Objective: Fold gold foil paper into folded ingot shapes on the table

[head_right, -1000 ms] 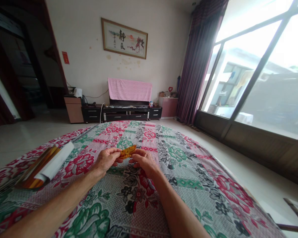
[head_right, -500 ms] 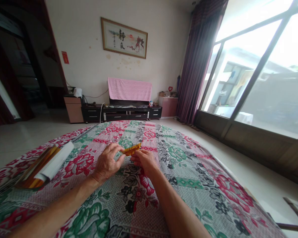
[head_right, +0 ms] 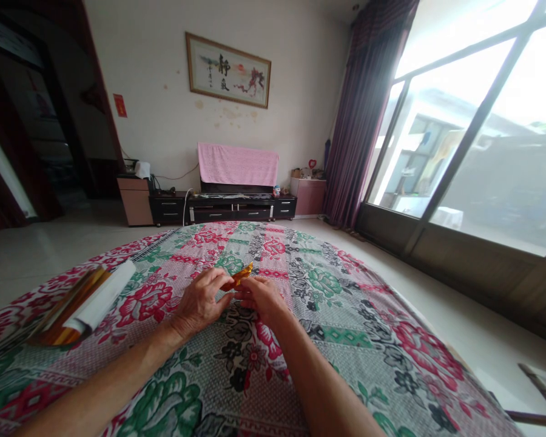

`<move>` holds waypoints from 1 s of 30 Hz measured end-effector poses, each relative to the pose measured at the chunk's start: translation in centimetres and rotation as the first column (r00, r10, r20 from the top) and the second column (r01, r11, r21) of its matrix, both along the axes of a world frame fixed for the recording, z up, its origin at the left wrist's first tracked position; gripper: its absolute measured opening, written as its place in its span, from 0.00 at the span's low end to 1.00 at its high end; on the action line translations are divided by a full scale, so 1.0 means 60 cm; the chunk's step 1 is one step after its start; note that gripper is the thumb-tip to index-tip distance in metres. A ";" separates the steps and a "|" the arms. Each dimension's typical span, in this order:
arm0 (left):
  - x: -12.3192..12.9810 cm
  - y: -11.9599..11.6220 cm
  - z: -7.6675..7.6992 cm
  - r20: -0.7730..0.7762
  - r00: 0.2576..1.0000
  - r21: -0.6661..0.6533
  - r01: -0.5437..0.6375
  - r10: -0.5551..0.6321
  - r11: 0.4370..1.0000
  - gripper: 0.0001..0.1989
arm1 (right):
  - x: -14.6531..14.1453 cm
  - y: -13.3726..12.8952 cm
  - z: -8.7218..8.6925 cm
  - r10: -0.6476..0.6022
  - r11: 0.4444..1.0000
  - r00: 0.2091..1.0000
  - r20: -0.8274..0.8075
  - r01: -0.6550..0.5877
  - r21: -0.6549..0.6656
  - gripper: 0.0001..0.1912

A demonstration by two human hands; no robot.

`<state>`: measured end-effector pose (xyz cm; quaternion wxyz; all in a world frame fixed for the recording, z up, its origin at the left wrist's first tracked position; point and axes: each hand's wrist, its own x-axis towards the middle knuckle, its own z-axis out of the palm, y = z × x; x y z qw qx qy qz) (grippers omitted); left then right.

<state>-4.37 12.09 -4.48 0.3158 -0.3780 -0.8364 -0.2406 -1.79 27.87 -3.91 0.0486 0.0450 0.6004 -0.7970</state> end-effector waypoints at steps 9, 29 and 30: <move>-0.004 0.004 -0.006 -0.092 0.994 -0.051 0.053 -0.057 0.997 0.09 | -0.005 0.002 -0.009 0.018 1.000 1.000 -0.014 -0.017 0.016 0.09; 0.002 0.015 0.000 0.511 0.809 0.578 -0.073 -0.290 0.813 0.15 | -0.001 0.003 -0.011 -0.004 0.996 0.998 -0.056 -0.001 -0.086 0.06; 0.002 0.015 0.001 0.515 0.807 0.583 -0.082 -0.289 0.808 0.16 | -0.001 0.003 -0.011 0.001 0.996 0.998 -0.057 -0.005 -0.084 0.06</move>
